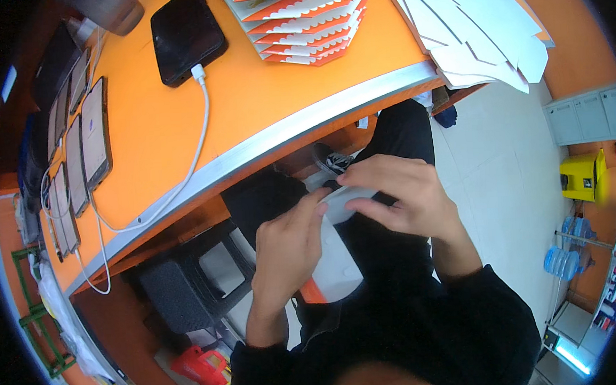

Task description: The person folds and assembles small printed paper boxes by hand. They repeatedly pick up flat sheets, fold along creases, and tuck flaps to form finished boxes, stacking completed units on the desk.

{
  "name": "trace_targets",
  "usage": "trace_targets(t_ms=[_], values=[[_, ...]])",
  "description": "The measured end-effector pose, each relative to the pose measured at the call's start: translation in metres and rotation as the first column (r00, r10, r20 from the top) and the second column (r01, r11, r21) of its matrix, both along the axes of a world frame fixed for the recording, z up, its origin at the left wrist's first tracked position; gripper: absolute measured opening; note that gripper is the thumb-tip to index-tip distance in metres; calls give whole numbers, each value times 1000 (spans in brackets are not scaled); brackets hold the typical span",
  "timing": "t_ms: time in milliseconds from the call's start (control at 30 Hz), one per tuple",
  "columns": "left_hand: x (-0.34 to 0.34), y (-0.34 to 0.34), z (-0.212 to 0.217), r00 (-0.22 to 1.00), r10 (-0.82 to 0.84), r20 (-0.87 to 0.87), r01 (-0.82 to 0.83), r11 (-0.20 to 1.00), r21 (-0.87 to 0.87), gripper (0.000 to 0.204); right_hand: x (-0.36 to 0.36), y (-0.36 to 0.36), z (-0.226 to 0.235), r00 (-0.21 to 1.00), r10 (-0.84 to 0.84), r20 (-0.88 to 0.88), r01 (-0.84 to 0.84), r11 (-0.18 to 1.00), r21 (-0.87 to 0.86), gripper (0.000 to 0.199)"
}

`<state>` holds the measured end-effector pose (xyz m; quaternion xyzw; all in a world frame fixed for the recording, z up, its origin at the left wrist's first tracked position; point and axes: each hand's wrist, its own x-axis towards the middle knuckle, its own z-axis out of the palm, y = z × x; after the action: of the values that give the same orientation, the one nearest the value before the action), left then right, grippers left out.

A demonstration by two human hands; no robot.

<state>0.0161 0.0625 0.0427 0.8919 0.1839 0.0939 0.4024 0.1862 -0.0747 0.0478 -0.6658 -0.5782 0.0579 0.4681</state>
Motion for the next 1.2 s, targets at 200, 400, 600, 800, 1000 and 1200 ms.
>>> trace_targets(t_ms=[200, 400, 600, 800, 1000, 1200], values=[[-7, -1, -10, 984, 180, 9, -167, 931, -326, 26, -1, -3, -17, 975, -162, -151, 161, 987, -23, 18], [-5, -9, -20, 934, 332, 132, -264, 889, -374, 26, -1, 7, -17, 997, 36, -68, -33, 998, 57, 13], [-4, -21, -26, 890, 364, 276, -323, 929, -182, 25, -8, 10, -11, 957, -20, -291, 17, 1000, -14, 17], [-7, -23, -30, 856, 371, 361, -338, 929, -153, 25, -13, 11, -5, 952, -125, -278, 81, 983, -166, 18], [-12, -23, -32, 875, 371, 312, -297, 919, -259, 24, 1, 8, 7, 936, -102, -337, -6, 953, -304, 11], [-12, -16, -25, 918, 325, 228, -204, 878, -432, 22, 10, 10, 2, 959, -9, -283, -50, 978, -202, 12]])
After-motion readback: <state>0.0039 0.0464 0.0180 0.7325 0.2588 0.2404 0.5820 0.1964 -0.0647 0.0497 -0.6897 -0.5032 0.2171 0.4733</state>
